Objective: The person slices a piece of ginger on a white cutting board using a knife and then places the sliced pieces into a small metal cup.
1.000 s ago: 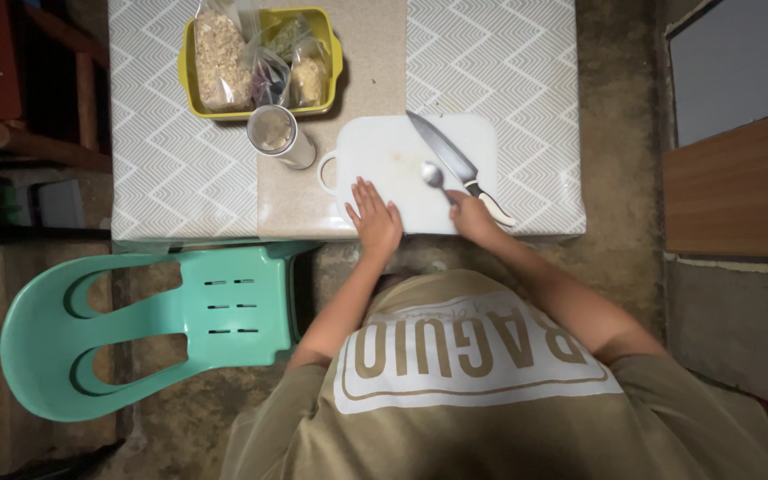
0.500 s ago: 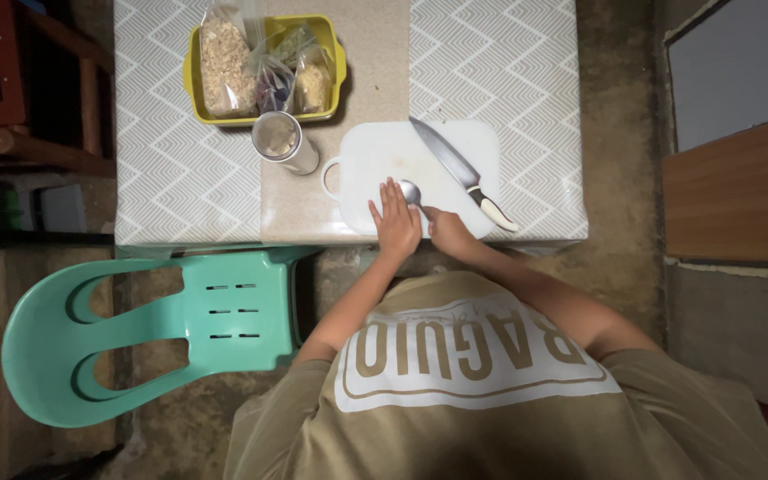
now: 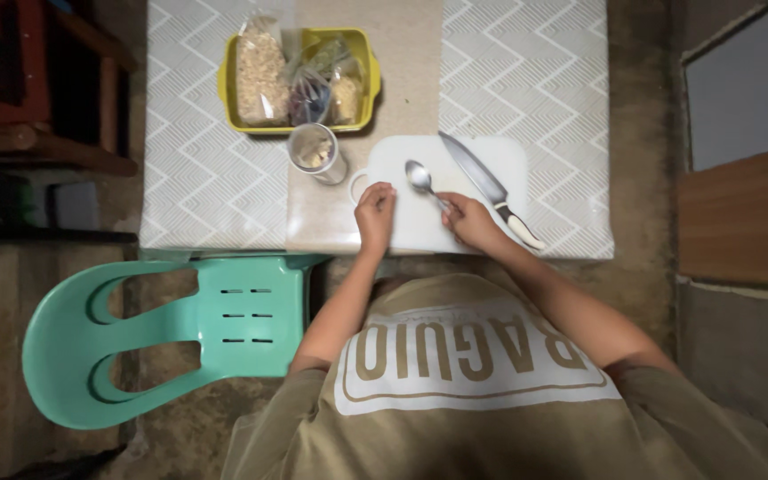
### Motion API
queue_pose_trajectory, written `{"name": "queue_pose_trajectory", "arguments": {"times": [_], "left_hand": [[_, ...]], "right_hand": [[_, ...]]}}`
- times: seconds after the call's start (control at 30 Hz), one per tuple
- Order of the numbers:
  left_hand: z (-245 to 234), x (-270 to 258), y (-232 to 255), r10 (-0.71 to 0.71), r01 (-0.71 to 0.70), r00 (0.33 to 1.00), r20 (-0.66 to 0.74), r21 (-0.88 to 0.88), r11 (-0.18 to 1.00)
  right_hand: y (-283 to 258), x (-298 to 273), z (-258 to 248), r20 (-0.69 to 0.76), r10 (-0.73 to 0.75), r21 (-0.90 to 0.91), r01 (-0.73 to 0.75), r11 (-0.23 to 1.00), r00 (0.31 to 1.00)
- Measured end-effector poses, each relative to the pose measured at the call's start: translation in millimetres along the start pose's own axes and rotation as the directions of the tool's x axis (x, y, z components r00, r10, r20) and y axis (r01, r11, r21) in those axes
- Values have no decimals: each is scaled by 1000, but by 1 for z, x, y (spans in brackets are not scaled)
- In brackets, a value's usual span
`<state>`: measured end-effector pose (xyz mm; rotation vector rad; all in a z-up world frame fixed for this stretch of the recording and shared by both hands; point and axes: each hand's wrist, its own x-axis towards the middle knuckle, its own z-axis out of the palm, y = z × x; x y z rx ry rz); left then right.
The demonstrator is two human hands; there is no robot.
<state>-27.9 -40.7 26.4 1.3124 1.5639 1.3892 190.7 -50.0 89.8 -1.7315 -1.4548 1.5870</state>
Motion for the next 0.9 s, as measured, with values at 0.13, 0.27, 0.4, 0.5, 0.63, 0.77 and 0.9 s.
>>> {"name": "queue_pose_trajectory", "arguments": {"times": [0.13, 0.27, 0.4, 0.5, 0.63, 0.77, 0.9], "left_hand": [[-10, 11, 7, 21, -21, 1000, 6, 34, 999], [-20, 18, 6, 11, -16, 992, 129, 37, 999], [-34, 30, -1, 251, -300, 945, 209, 251, 920], [-52, 37, 9, 336, -365, 920, 202, 134, 921], [-73, 41, 24, 281, -285, 937, 207, -10, 958], [-81, 44, 5, 106, -142, 944, 312, 95, 985], [-78, 50, -19, 239, -292, 907, 347, 110, 950]], "right_hand": [[-88, 1, 17, -42, -359, -211, 343, 915, 932], [-159, 12, 46, -18, -657, -372, 605, 704, 754], [-194, 17, 69, 87, -730, -720, 549, 424, 678], [-202, 26, 79, 93, -733, -836, 453, 311, 674], [-203, 36, 83, 79, -724, -829, 449, 334, 685], [-206, 53, 94, 91, -702, -793, 478, 378, 707], [-211, 64, 108, 62, -702, -740, 505, 445, 710]]}}
